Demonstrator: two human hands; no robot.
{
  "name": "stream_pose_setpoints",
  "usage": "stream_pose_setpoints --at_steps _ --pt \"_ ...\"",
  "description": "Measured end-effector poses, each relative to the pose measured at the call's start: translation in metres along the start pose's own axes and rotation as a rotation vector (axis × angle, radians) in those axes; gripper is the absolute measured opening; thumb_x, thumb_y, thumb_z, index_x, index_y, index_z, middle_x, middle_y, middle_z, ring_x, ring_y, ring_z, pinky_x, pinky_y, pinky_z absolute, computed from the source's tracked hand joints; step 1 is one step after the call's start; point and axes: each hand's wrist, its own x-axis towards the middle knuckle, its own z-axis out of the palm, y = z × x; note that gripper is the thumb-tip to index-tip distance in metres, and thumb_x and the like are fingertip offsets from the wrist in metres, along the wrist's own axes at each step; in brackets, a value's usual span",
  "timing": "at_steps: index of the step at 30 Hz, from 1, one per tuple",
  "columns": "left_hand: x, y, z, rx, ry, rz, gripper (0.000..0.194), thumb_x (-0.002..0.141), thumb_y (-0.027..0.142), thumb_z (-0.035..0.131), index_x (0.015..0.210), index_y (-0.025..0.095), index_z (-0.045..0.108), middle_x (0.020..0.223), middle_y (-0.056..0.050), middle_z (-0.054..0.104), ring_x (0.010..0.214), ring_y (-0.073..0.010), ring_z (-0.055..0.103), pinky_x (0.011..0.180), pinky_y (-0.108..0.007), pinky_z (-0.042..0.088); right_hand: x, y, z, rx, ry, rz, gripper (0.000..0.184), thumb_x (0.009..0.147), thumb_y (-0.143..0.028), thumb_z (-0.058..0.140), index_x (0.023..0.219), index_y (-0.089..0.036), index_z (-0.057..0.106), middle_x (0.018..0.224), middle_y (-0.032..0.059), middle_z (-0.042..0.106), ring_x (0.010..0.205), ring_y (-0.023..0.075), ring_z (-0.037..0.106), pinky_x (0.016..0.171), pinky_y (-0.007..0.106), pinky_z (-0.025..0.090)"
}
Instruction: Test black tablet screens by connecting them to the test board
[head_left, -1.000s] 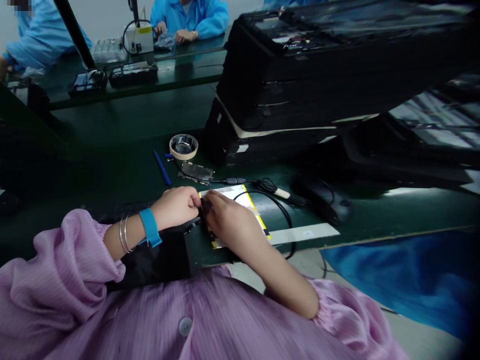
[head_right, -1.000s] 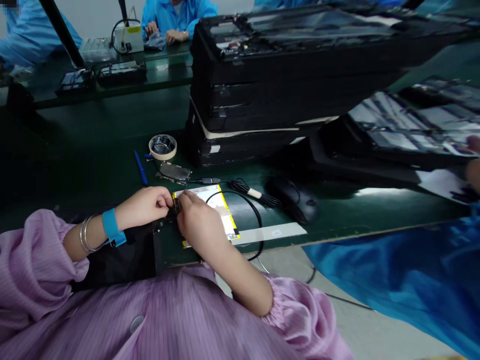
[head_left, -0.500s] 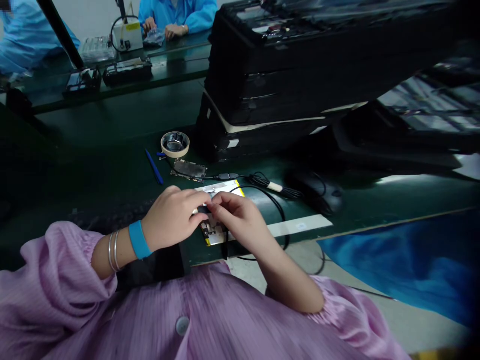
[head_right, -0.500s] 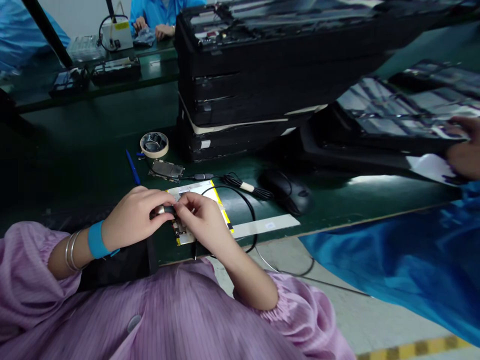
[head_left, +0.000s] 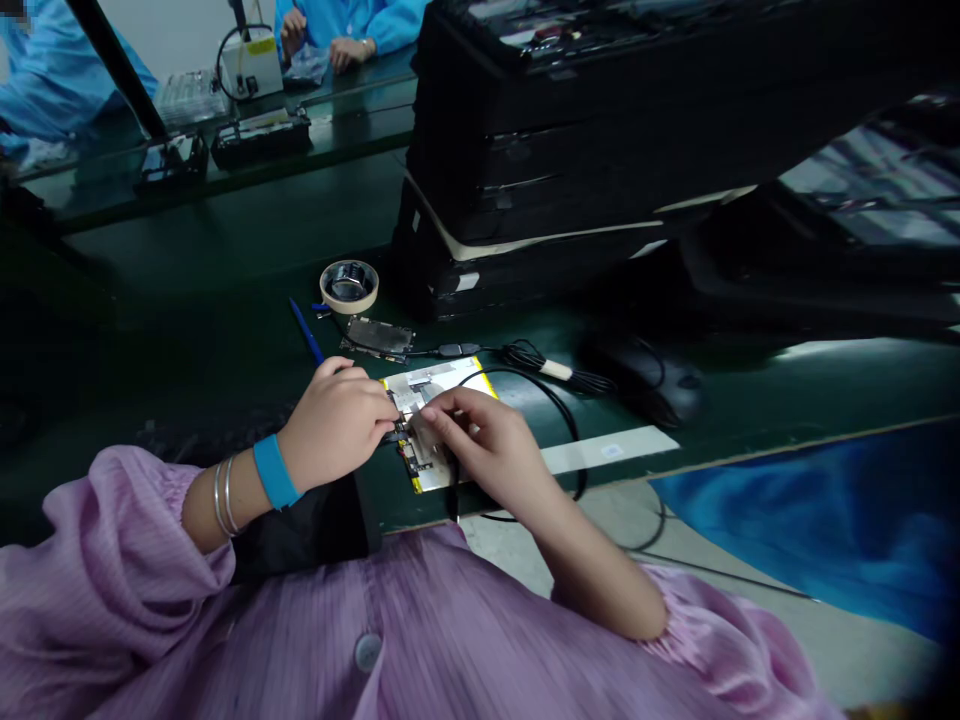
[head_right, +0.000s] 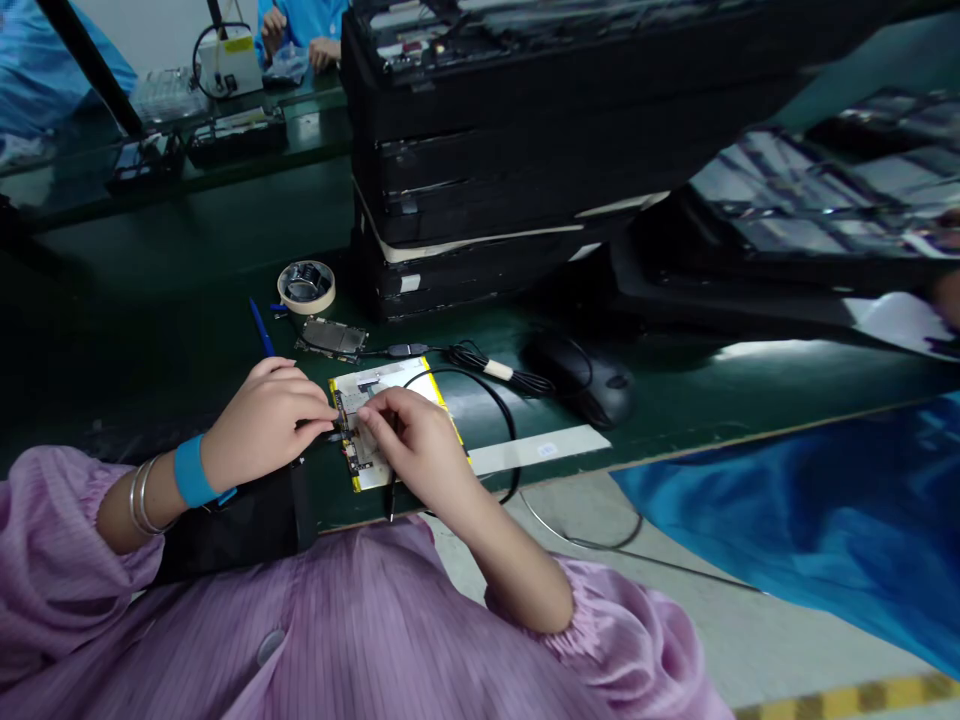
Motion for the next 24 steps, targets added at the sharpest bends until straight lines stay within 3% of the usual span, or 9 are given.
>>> stream_pose_setpoints --at_steps 3,6,24 --pt "0.001 0.003 0.002 -0.003 -0.101 -0.049 0.008 0.084 0.018 0.069 0.083 0.021 0.076 0.087 0.001 0.076 0.088 -0.021 0.062 0.098 -0.043 0.035 -0.006 0.008 0.004 -0.207 0.042 -0.239 0.016 0.096 -0.025 0.052 0.083 -0.019 0.06 0.083 0.0065 0.065 0.079 0.0208 0.06 0.072 0.033 0.046" --pt "0.001 0.007 0.004 -0.007 -0.099 -0.061 0.01 0.084 0.017 0.067 0.084 0.02 0.076 0.088 -0.001 0.076 0.087 -0.0213 0.062 0.095 -0.042 0.036 -0.009 0.013 0.008 -0.345 0.08 -0.344 0.013 0.097 -0.022 0.051 0.087 -0.018 0.059 0.091 0.0089 0.066 0.085 0.0232 0.06 0.075 0.036 0.048" --pt "-0.001 0.006 0.008 0.024 -0.088 -0.097 0.013 0.084 0.016 0.062 0.082 0.02 0.075 0.085 -0.003 0.076 0.086 -0.0225 0.06 0.088 -0.042 0.037 -0.009 0.015 0.01 -0.385 0.097 -0.387 0.011 0.098 -0.019 0.052 0.089 -0.018 0.058 0.092 0.0081 0.064 0.084 0.0228 0.058 0.074 0.036 0.048"
